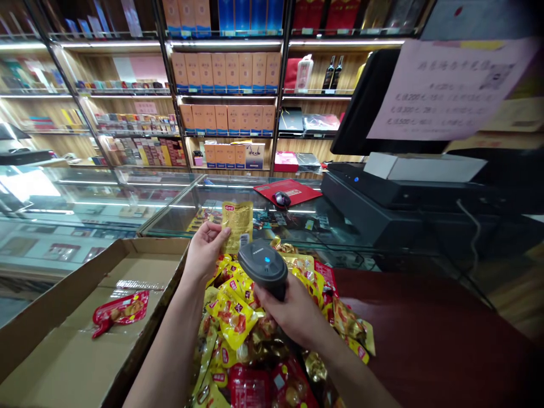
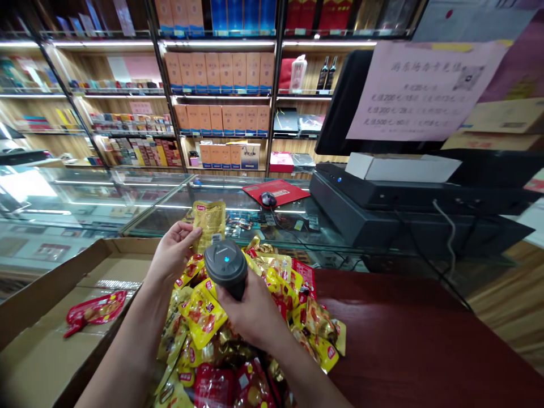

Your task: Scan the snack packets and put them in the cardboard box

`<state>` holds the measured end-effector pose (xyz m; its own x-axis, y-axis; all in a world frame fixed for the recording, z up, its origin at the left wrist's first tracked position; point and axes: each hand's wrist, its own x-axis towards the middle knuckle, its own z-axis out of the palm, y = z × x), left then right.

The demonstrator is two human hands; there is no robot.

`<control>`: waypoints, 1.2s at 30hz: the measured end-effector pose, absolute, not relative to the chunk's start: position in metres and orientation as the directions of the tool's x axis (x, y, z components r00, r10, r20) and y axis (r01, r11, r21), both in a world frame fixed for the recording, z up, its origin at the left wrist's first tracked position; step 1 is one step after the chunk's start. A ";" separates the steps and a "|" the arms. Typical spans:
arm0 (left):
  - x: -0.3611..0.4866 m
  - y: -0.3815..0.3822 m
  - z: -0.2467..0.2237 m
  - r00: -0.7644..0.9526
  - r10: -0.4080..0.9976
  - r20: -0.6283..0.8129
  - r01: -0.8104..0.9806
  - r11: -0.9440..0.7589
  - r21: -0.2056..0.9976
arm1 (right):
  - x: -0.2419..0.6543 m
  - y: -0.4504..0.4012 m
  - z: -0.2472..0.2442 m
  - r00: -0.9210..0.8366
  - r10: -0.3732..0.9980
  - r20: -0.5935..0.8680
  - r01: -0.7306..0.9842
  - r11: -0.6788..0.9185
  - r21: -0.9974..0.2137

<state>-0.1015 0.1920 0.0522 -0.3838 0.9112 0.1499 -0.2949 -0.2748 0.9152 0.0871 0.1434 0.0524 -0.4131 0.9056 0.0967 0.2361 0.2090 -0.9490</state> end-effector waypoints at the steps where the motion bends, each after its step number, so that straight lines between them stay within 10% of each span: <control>1: -0.102 0.192 0.052 -0.384 0.911 0.148 -0.291 -0.272 0.917 | 0.087 0.144 0.052 -0.411 0.907 0.088 0.234 0.199 -0.952; 36: -0.122 0.169 0.056 -0.581 0.779 0.237 -0.100 -0.357 0.929 | 0.087 0.138 0.047 -0.405 0.914 0.007 0.164 0.080 -0.983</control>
<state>-0.1221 0.1692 0.0557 -0.5806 0.7788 0.2373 -0.0996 -0.3572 0.9287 0.0869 0.1380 0.0474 -0.4054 0.9141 0.0066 0.1643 0.0799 -0.9832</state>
